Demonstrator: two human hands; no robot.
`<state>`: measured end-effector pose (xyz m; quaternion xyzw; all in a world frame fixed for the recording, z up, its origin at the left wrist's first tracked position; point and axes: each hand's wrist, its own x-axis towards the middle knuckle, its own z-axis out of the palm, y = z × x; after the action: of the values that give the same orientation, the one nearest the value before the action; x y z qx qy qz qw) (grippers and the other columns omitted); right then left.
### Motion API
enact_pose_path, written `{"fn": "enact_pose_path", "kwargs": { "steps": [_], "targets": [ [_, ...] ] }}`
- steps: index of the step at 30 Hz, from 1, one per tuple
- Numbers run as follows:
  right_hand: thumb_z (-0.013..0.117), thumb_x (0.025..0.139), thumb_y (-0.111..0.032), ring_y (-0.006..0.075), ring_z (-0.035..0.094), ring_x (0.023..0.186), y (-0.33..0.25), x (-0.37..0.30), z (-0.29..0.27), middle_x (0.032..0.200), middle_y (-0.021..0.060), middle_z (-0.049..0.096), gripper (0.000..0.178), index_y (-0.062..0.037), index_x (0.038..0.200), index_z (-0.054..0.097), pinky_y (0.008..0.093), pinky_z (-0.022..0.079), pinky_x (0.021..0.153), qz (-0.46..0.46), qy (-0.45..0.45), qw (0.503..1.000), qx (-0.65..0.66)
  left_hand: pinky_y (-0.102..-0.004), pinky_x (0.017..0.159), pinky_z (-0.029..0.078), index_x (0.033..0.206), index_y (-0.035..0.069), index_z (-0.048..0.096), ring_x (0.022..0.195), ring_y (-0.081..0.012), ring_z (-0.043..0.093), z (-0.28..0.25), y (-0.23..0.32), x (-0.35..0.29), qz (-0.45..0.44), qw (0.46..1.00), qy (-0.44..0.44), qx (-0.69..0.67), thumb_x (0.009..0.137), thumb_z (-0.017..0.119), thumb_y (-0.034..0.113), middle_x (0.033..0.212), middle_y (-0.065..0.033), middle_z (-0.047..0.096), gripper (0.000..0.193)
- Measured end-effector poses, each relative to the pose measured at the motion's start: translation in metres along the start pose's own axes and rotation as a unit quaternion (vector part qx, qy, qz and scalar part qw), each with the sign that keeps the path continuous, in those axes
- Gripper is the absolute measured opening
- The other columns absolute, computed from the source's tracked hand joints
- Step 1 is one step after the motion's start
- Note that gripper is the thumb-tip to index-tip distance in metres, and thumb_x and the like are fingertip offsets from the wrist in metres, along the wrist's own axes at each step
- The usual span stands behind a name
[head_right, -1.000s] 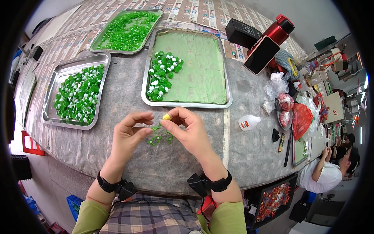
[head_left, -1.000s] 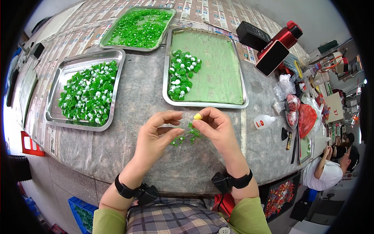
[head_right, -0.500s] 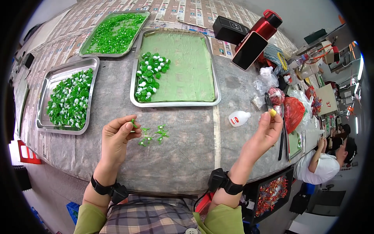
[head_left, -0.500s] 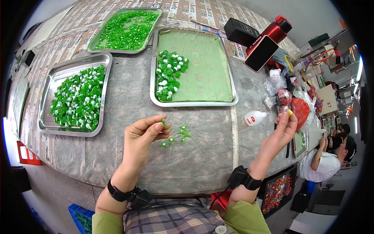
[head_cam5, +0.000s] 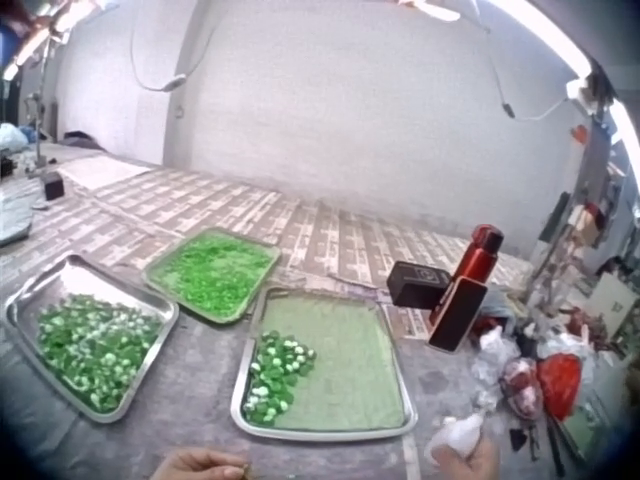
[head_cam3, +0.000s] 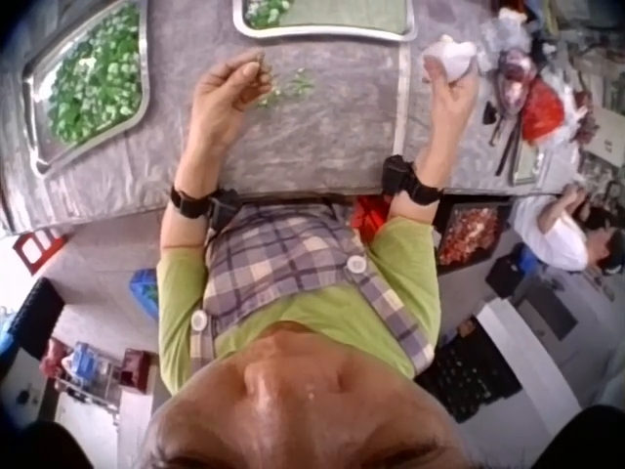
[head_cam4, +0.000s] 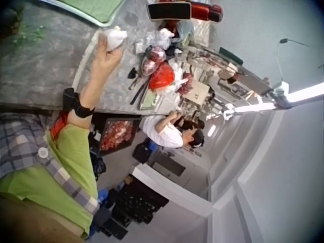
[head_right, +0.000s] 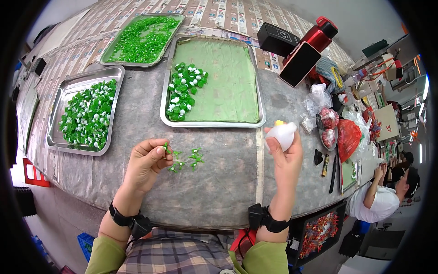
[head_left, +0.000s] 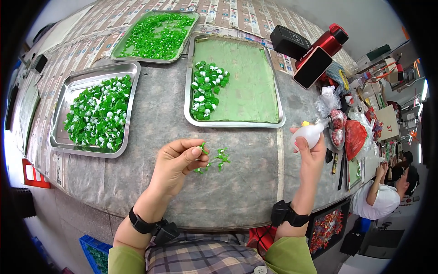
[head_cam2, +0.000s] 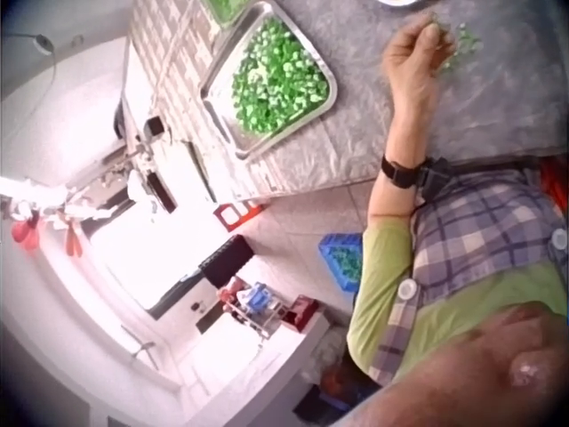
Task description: The person assembles small toy pieces by applying glue from a bottle onto plastic parts and attaching small round pieces taken from a tray onto them by hand.
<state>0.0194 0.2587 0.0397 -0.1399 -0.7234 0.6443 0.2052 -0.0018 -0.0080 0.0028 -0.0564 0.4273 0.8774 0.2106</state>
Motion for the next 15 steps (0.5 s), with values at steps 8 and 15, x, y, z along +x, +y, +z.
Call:
{"fn": "enact_pose_path", "kwargs": {
  "steps": [8, 15],
  "targets": [
    [0.075, 0.058, -0.025, 0.0067, 0.050, 0.065, -0.043, -0.028, 0.060, 0.072, 0.0002, 0.050, 0.041, -0.0016, 0.079, 0.050, 0.0181, 0.039, 0.057, -0.184, -0.072, 0.980, -0.023, -0.0232, 0.057, 0.048, 0.083, 0.006, 0.052, 0.063, -0.0122, 0.054, 0.000, -0.003, 0.003, -0.027, 0.996, -0.023, -0.082, 0.076, 0.056, 0.010, 0.072, -0.0065, 0.055, 0.009],
    [0.077, 0.053, -0.031, 0.0138, 0.051, 0.058, -0.033, -0.032, 0.069, 0.064, 0.0049, 0.050, 0.047, -0.0031, 0.078, 0.048, 0.0220, 0.039, 0.050, -0.315, -0.112, 0.939, -0.076, -0.0230, 0.059, 0.049, 0.083, 0.003, 0.053, 0.064, -0.0116, 0.056, -0.001, -0.001, 0.002, -0.038, 0.994, -0.040, -0.094, 0.076, 0.057, 0.010, 0.072, -0.0045, 0.056, 0.010]
  ]
}}
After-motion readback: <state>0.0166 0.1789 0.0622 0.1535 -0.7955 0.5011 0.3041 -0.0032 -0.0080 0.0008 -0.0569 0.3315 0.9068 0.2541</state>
